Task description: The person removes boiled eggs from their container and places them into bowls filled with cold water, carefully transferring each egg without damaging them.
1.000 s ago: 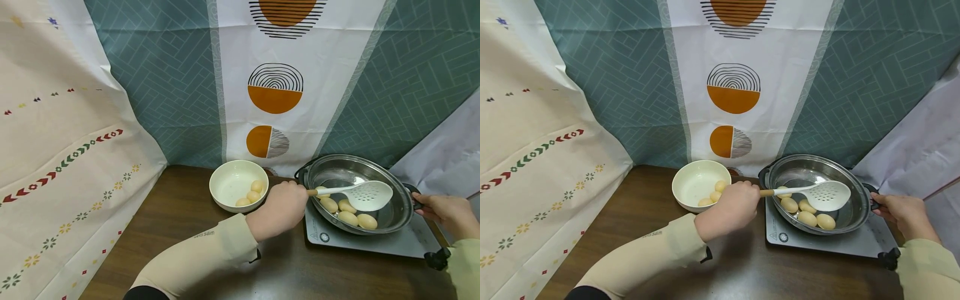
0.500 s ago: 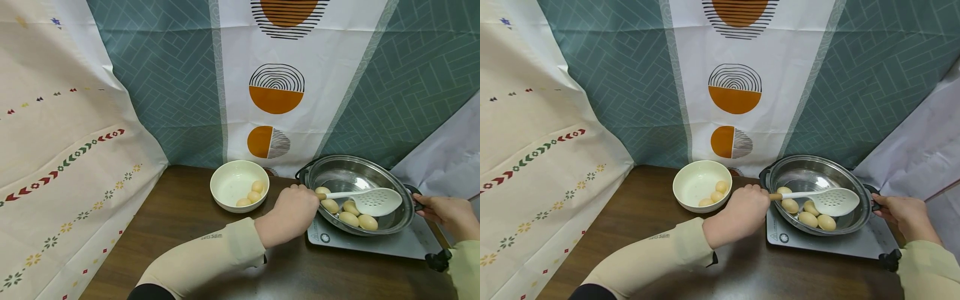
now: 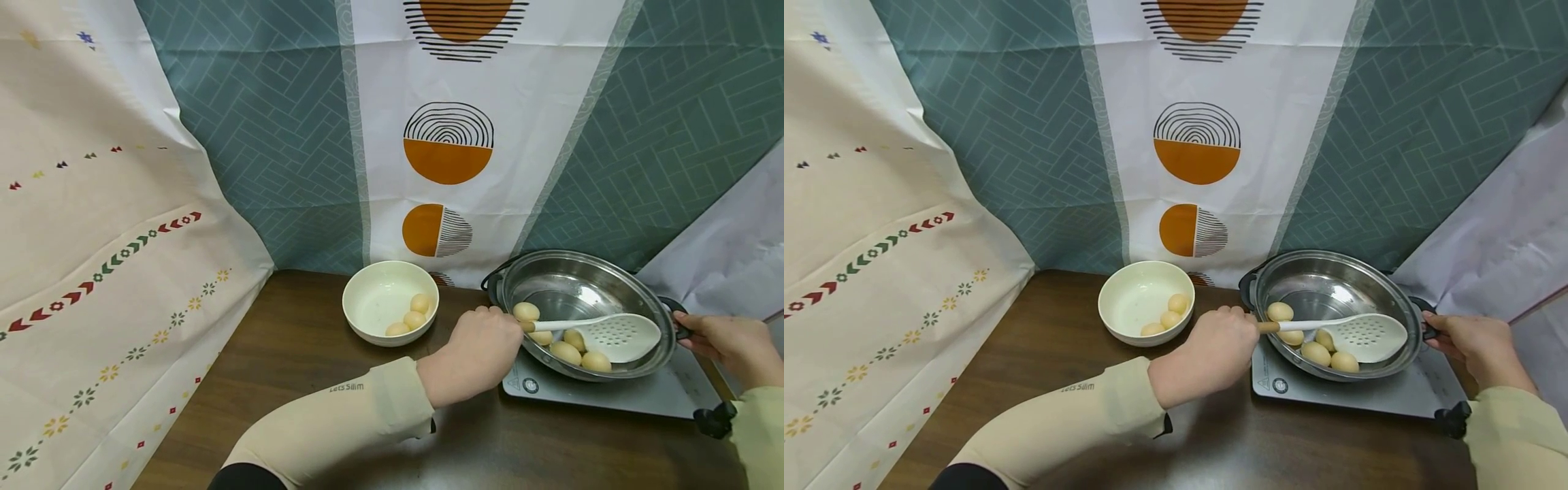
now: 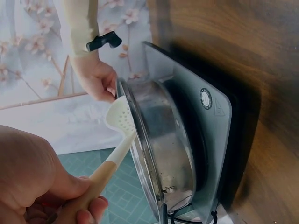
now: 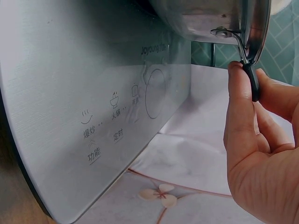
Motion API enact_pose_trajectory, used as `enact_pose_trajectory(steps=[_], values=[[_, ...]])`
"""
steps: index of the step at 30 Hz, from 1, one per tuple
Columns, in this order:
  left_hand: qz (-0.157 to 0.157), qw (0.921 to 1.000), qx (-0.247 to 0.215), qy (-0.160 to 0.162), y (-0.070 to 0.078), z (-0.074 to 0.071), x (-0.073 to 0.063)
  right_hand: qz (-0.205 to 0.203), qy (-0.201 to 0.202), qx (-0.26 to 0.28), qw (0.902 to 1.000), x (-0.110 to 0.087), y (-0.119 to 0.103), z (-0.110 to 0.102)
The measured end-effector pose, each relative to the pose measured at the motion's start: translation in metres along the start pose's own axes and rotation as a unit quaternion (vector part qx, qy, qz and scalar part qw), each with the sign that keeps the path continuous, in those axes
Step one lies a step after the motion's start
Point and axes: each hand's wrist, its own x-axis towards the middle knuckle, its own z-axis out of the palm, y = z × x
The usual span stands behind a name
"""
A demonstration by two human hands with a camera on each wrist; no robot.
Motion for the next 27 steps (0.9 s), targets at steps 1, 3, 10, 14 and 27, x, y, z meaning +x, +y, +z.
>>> enact_pose_trajectory(steps=[1,3,10,14,27], values=[[-0.002,0.9999,-0.007,-0.013,0.000,0.000,0.000,-0.001,0.001,0.002,1.0000,0.001,0.001,0.000],[-0.005,0.9990,-0.023,-0.037,-0.001,0.000,0.000,-0.001,0.003,0.002,1.0000,0.004,0.003,-0.001],[-0.039,0.9872,-0.109,-0.109,-0.007,-0.006,-0.001,-0.016,0.006,0.027,0.9995,0.018,0.014,-0.004],[-0.064,0.9761,-0.150,-0.144,-0.009,-0.011,0.000,-0.014,0.000,0.003,0.9999,0.010,0.008,-0.003],[-0.112,0.9475,-0.223,-0.199,-0.020,-0.019,0.008,0.004,0.011,-0.010,0.9999,-0.001,-0.001,0.001]])
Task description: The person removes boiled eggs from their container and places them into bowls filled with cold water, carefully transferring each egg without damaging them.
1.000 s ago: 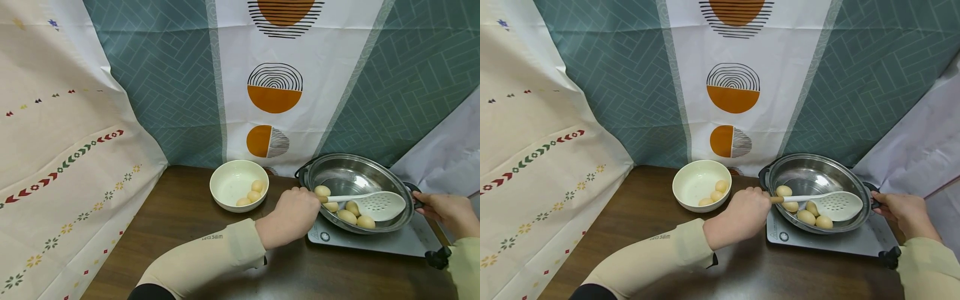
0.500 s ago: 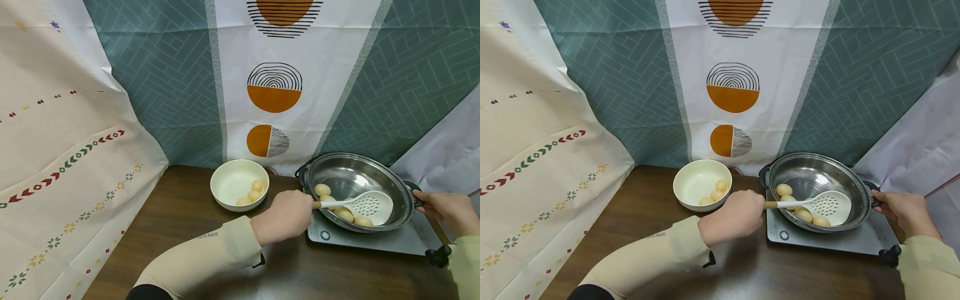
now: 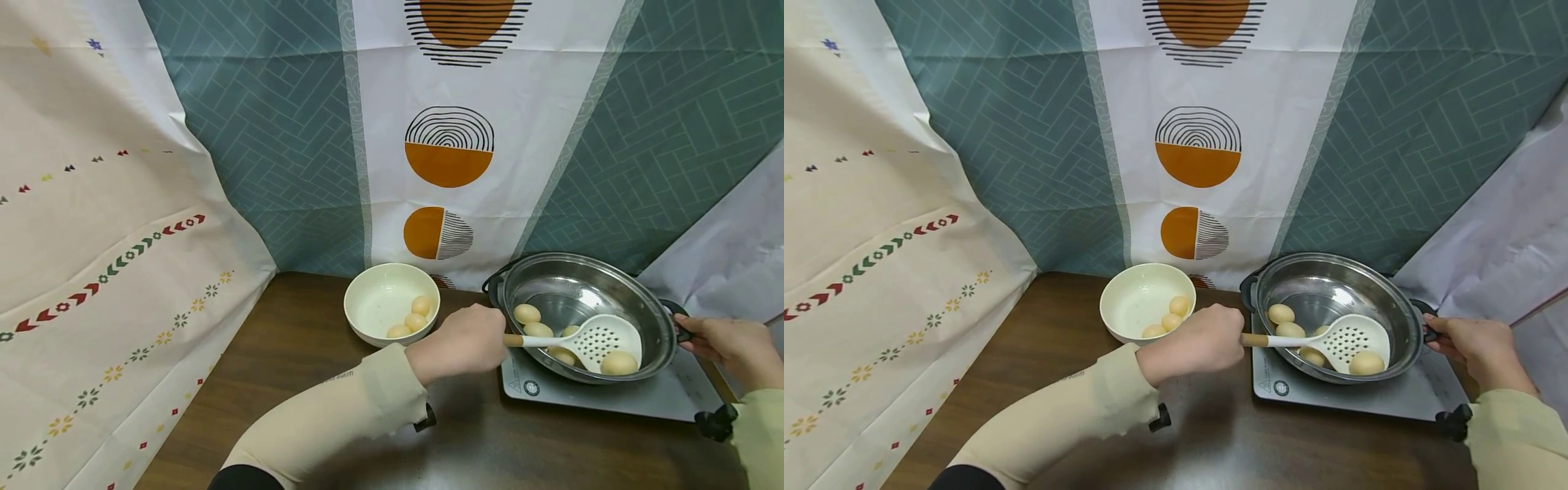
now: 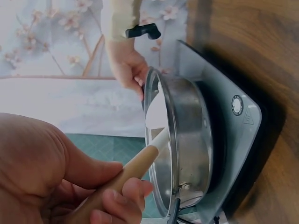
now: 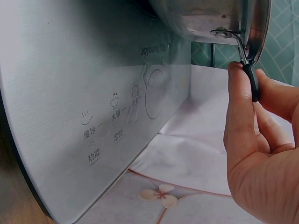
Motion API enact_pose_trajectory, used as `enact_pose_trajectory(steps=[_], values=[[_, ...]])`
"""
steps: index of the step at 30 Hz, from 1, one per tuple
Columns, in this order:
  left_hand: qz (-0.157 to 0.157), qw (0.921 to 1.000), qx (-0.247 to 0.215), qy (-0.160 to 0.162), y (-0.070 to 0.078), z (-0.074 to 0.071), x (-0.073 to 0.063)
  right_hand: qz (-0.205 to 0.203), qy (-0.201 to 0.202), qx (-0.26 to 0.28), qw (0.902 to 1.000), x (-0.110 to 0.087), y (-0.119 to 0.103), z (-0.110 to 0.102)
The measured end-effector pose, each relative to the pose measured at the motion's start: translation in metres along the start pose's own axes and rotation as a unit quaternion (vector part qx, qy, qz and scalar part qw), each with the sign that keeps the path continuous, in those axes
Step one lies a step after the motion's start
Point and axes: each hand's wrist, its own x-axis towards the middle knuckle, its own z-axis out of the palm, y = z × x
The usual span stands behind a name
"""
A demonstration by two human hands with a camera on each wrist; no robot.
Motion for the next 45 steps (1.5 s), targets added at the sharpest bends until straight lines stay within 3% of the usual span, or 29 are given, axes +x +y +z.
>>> enact_pose_trajectory(steps=[17,28,45], values=[[-0.010,0.9975,-0.066,-0.024,-0.013,-0.005,0.006,0.000,0.000,-0.002,1.0000,0.003,0.002,-0.001],[-0.017,0.9979,-0.063,-0.003,-0.020,-0.004,0.006,0.004,0.009,-0.011,0.9999,0.004,0.001,0.001],[-0.030,0.9961,-0.083,0.009,-0.036,-0.014,0.003,0.003,-0.009,0.011,0.9999,0.005,0.003,-0.001]])
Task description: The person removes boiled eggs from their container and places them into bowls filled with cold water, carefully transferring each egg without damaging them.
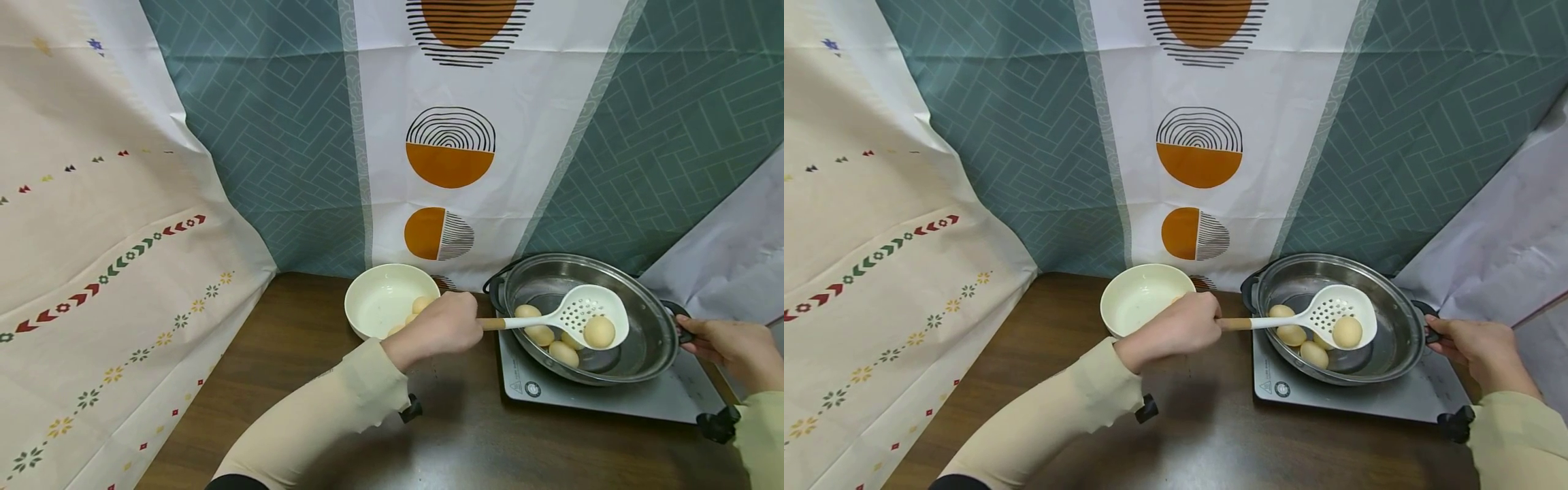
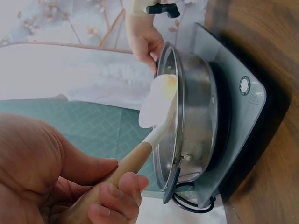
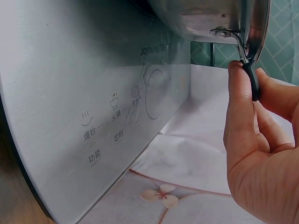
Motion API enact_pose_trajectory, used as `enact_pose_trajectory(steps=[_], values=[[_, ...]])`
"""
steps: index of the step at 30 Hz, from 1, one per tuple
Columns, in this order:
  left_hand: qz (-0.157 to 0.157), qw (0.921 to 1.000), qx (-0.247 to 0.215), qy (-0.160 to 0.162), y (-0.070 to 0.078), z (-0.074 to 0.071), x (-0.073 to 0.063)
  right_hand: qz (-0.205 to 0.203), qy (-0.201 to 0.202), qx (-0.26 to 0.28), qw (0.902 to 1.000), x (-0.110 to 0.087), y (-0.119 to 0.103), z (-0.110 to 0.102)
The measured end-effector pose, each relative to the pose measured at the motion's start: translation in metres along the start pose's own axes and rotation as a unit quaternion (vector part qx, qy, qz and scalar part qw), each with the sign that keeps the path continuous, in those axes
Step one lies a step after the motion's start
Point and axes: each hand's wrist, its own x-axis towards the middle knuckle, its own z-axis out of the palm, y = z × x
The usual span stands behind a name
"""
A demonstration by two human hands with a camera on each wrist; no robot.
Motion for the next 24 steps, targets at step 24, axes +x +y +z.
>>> enact_pose_trajectory(steps=[24], values=[[-0.001,0.9983,-0.047,0.035,-0.037,-0.023,-0.010,0.000,0.002,-0.014,0.9999,0.000,0.000,0.000]])
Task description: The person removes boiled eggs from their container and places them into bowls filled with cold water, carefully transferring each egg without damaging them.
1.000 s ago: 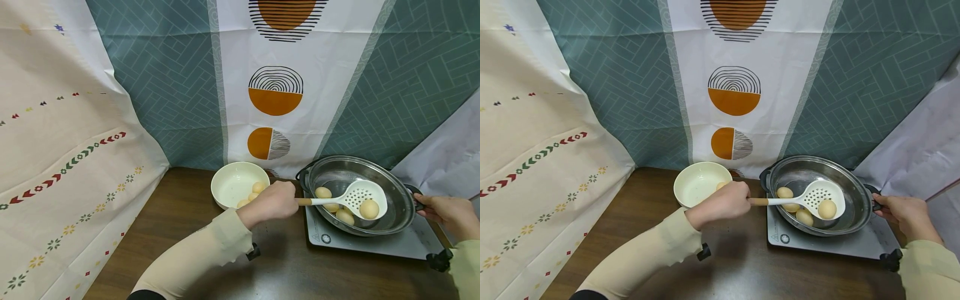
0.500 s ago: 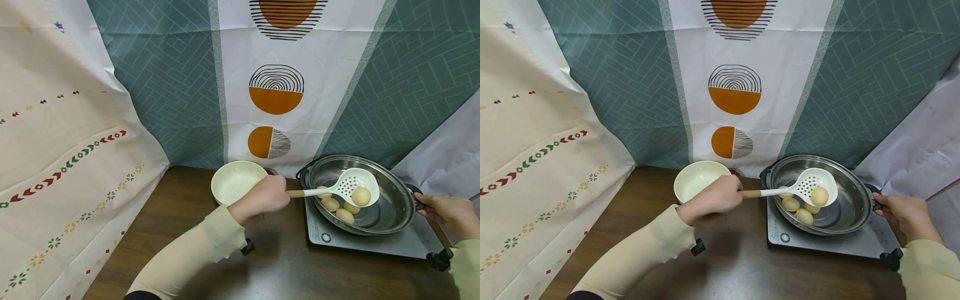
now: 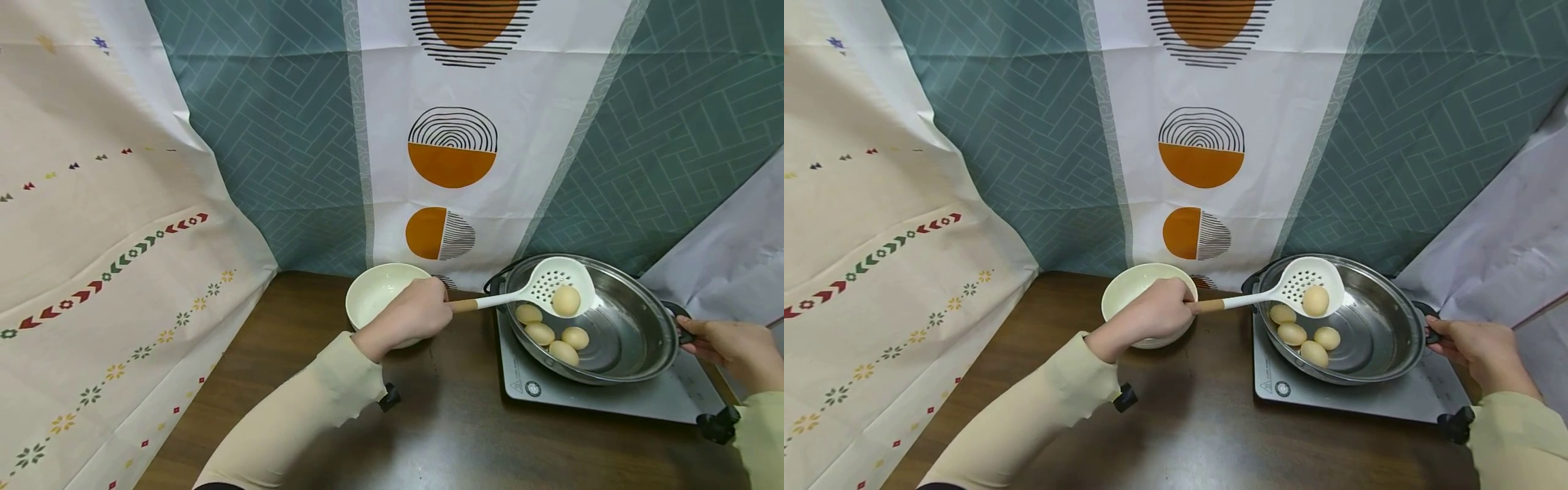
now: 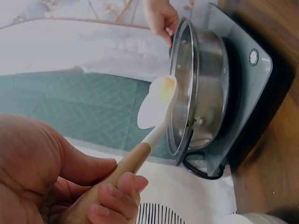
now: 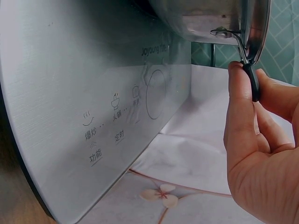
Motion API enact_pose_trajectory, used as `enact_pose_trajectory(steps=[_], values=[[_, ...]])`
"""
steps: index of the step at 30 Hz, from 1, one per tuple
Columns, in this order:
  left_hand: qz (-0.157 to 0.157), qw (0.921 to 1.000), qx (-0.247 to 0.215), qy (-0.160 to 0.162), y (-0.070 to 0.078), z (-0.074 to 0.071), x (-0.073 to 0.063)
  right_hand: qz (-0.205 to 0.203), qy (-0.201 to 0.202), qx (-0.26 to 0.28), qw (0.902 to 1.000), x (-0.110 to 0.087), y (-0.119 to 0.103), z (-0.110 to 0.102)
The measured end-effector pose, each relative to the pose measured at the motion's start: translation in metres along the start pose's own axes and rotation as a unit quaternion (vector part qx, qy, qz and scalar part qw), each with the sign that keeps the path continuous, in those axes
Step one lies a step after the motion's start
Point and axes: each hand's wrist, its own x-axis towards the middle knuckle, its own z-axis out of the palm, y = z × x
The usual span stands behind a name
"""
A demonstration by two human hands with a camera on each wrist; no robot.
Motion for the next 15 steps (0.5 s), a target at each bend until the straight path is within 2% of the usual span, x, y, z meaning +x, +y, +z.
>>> enact_pose_trajectory(steps=[4,15], values=[[-0.006,0.9999,-0.011,0.009,-0.008,-0.005,-0.003,0.003,0.006,-0.004,1.0000,0.000,0.000,0.002],[-0.054,0.9976,-0.043,0.004,-0.027,-0.018,-0.011,0.007,0.012,-0.005,0.9999,0.001,-0.001,0.002]])
